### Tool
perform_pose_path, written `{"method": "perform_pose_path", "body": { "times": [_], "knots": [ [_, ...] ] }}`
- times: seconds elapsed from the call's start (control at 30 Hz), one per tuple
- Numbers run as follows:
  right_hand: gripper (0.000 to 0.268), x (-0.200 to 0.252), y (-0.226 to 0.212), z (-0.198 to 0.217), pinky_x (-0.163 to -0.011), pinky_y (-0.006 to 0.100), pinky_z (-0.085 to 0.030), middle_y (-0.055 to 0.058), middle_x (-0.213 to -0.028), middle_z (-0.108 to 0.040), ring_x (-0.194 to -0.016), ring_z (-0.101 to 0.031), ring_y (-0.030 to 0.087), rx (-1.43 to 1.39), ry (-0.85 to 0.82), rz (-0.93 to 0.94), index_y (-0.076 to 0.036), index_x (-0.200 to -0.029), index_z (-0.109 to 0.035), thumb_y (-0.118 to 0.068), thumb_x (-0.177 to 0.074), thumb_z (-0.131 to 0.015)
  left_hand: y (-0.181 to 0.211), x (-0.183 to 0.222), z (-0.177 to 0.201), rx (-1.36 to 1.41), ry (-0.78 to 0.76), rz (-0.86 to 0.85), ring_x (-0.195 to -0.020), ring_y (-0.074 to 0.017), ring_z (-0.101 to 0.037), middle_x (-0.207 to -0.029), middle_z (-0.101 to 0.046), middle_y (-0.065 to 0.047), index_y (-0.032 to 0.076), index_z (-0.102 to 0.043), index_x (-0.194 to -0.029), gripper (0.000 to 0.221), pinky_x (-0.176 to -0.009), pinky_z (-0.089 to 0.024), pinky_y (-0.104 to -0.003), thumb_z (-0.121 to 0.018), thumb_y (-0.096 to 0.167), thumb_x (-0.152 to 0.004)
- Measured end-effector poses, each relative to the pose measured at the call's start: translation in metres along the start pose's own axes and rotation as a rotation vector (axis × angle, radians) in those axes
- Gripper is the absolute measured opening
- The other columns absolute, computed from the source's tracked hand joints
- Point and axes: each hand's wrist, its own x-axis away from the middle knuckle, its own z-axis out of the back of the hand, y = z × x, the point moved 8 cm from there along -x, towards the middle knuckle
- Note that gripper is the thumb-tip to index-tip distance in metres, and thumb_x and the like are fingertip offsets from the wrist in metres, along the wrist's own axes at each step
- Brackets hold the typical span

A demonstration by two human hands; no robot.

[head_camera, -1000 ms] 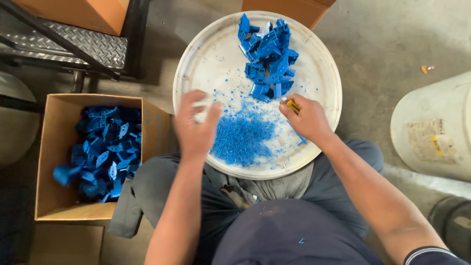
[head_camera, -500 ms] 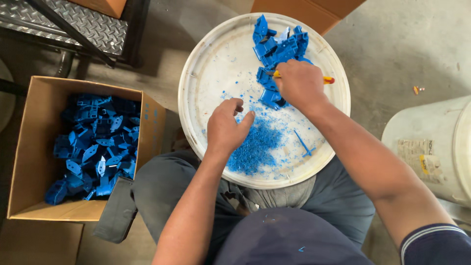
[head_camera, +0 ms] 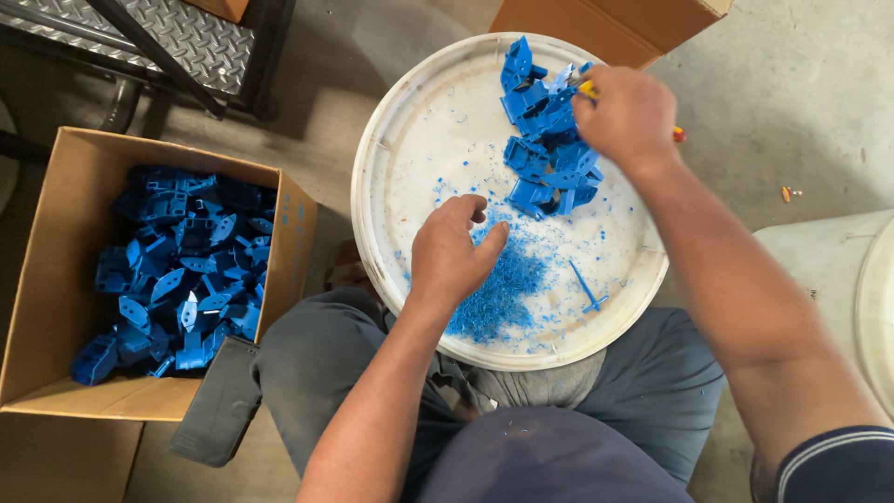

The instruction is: The person uses a utility knife to trim excess material from blue plastic components over a white container, then places the finished pieces into a cardboard box.

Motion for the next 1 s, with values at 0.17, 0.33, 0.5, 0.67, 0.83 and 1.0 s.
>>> {"method": "perform_pose_path", "body": {
  "times": [0.17,0.33,0.5,0.67,0.83,1.0],
  "knots": [
    [0.035,-0.005,0.029,-0.009,-0.077,0.051,-0.052,0.015,-0.095,-0.073,-0.091,-0.069,0.039,-0.050,-0.068,-0.247,-0.015,-0.110,-0.075,-0.046,-0.094,-0.076,0.006,0.000,-0.003,-0.025,-0.024,-0.002,-0.094,-0.0320,-0.070,-0.100,-0.074,-0.013,0.004,-0.071,-0.110,0.040,-0.081,-0.054,-0.043,-0.076,0.032,-0.082],
    [0.029,-0.009,0.001,-0.002,-0.076,0.048,-0.053,0.013,-0.103,-0.071,-0.092,-0.069,0.036,-0.067,0.181,-0.033,-0.013,-0.110,-0.076,-0.038,-0.097,-0.077,0.011,0.006,-0.003,-0.031,-0.026,-0.030,-0.093,-0.0327,-0.069,-0.099,-0.073,-0.012,0.005,-0.071,-0.109,0.038,-0.080,-0.054,-0.044,-0.077,0.031,-0.082],
    [0.028,-0.036,-0.036,-0.030,-0.075,0.048,-0.054,0.012,-0.098,-0.070,-0.090,-0.069,0.035,-0.045,0.002,0.179,-0.021,-0.113,-0.079,-0.038,-0.091,-0.077,0.013,0.007,-0.006,-0.031,-0.034,-0.031,-0.090,-0.0326,-0.068,-0.096,-0.072,-0.011,0.006,-0.071,-0.106,0.036,-0.077,-0.053,-0.044,-0.077,0.031,-0.081],
    [0.032,-0.065,-0.053,-0.065,-0.074,0.050,-0.055,0.013,-0.096,-0.072,-0.093,-0.070,0.035,0.102,-0.211,0.156,-0.024,-0.114,-0.079,-0.042,-0.088,-0.075,0.013,0.003,-0.005,0.028,-0.024,0.003,-0.089,-0.0323,-0.069,-0.096,-0.072,-0.011,0.007,-0.072,-0.109,0.038,-0.078,-0.054,-0.044,-0.077,0.031,-0.080],
    [0.030,-0.081,-0.049,-0.088,-0.079,0.051,-0.055,0.014,-0.103,-0.074,-0.098,-0.070,0.037,0.133,-0.369,0.061,-0.026,-0.117,-0.078,-0.034,-0.090,-0.068,0.020,0.004,-0.005,0.028,-0.025,-0.045,-0.094,-0.0330,-0.068,-0.097,-0.073,-0.011,0.007,-0.072,-0.110,0.037,-0.081,-0.053,-0.045,-0.076,0.031,-0.081],
    [0.030,-0.083,-0.047,-0.094,-0.080,0.051,-0.056,0.015,-0.105,-0.074,-0.100,-0.070,0.036,0.171,-0.367,0.076,-0.022,-0.118,-0.077,-0.024,-0.091,-0.065,0.024,0.001,-0.006,0.017,-0.075,-0.043,-0.095,-0.0334,-0.068,-0.098,-0.072,-0.011,0.007,-0.072,-0.110,0.038,-0.081,-0.053,-0.046,-0.075,0.032,-0.082]
  ]
}}
